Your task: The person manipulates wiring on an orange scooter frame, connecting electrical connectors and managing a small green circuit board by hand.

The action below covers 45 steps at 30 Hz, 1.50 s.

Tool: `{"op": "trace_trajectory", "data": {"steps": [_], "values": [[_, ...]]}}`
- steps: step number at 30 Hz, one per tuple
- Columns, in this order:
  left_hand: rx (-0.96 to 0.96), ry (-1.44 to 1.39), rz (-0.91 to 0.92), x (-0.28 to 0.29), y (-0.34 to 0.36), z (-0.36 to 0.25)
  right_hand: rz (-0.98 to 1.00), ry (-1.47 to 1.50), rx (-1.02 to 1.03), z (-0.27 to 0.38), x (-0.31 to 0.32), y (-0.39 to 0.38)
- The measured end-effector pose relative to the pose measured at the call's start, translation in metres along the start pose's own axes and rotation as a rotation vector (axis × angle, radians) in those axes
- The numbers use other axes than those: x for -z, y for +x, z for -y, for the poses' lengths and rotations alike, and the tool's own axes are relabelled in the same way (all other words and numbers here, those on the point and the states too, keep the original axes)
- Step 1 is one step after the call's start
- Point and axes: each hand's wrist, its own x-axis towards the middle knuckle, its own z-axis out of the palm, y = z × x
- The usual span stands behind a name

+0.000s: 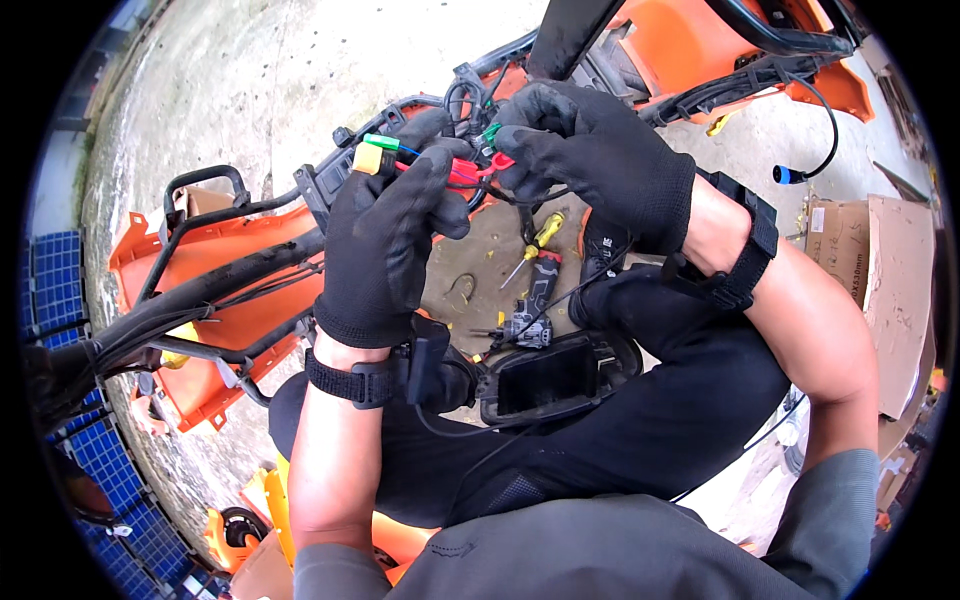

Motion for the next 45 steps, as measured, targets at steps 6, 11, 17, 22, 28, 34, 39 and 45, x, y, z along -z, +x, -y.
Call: {"op": "trace_trajectory", "data": {"steps": [6,11,17,22,28,34,39,45], "values": [[0.109,-0.126,0.014,0.001,0.003,-0.007,-0.006,-0.053,-0.017,-0.007,0.004,0.002],[0.077,-0.031,0.070,0.009,0.003,-0.008,-0.034,-0.013,-0.024,-0.008,0.005,0.003],[0.180,-0.138,0.113,0.005,0.003,-0.014,-0.052,-0.014,-0.041,-0.009,0.003,0.003],[0.134,0.085,0.079,0.011,0.004,-0.002,-0.049,0.043,-0.038,-0.005,-0.001,0.001],[0.132,-0.110,-0.085,-0.003,0.003,-0.003,-0.092,-0.058,0.002,0.009,0.001,-0.001],[0.240,-0.152,-0.047,-0.005,0.002,-0.002,-0.127,0.012,0.037,0.004,0.000,0.000],[0.348,-0.079,0.017,-0.010,-0.001,-0.004,-0.128,0.020,0.041,0.004,0.002,0.000],[0.079,0.489,0.023,-0.001,0.001,0.006,-0.100,-0.017,0.052,0.004,0.001,0.000]]}}
